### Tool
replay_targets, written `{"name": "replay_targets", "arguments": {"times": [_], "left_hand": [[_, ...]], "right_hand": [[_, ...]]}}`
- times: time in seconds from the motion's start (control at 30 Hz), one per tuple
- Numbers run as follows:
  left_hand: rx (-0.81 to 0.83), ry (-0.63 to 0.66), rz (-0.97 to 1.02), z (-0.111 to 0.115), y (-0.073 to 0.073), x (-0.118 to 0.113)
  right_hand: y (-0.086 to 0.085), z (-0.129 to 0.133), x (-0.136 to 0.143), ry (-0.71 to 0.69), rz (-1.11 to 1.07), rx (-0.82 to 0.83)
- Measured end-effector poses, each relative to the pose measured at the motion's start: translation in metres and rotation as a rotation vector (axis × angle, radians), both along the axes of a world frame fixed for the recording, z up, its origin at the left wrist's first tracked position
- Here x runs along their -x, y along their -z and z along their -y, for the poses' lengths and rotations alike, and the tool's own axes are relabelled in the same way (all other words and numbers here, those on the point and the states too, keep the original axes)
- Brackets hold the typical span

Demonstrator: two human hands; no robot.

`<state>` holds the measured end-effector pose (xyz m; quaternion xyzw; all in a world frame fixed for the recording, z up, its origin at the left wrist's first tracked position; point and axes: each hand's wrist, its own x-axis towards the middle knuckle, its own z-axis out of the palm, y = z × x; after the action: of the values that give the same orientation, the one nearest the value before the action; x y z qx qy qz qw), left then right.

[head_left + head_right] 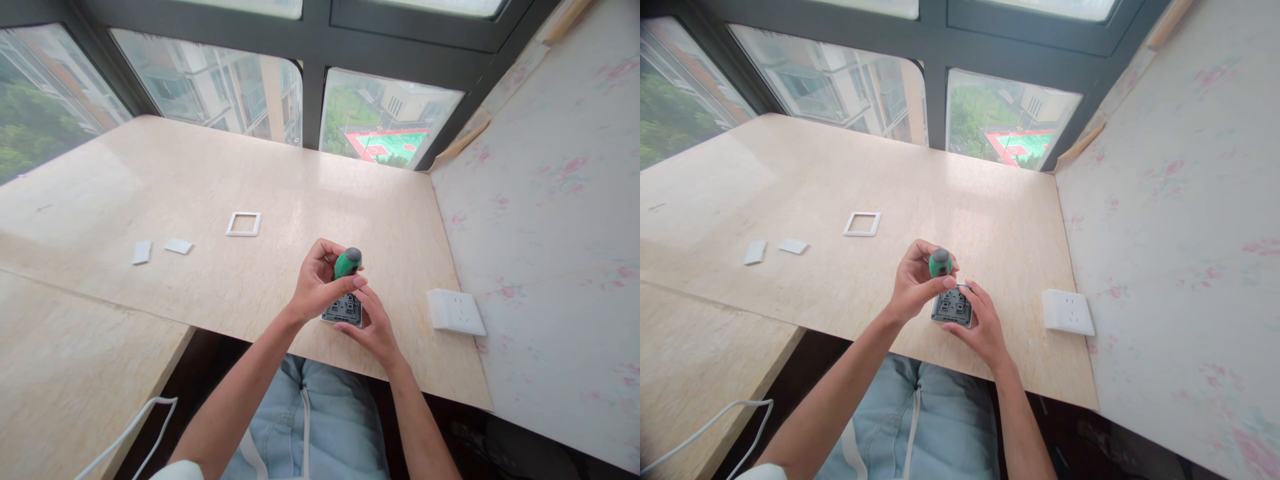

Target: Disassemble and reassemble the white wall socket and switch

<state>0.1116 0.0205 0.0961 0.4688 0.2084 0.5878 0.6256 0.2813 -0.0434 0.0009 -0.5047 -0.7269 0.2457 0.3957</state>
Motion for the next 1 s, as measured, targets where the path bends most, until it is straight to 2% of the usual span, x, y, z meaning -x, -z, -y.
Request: {"name": "replay_targets", "arguments": {"times": [0.2,0.4,0.57,0.67,0.73,0.9,1.0], "left_hand": [[-0.018,0.05,-0.056,0.001,0.007,0.003],[0.029,0.035,-0.002,0.0,0.01,0.002],[-0.036,-0.078,0.072,-0.001,0.007,-0.004],[-0.027,-0.171,0.052,-0.001,0.008,-0.005],[-0.026,-0.181,0.03,-0.001,0.009,-0.005],[-0.039,-0.042,0.022,0.0,0.007,0.001],[0.055,0.088,0.067,-0.002,0.003,0.004]], "right_hand": [[-0.001,0.0,0.001,0.0,-0.014,-0.004],[0.0,0.0,0.001,0.001,-0.023,-0.01],[0.002,0.0,0.0,0.005,-0.018,-0.025],[0.001,0.0,0.0,0.006,-0.013,-0.028],[-0.001,0.0,0.0,0.003,-0.012,-0.021],[-0.002,0.0,0.0,-0.007,-0.023,-0.002],[-0.001,0.001,0.0,-0.001,-0.015,0.002]]}}
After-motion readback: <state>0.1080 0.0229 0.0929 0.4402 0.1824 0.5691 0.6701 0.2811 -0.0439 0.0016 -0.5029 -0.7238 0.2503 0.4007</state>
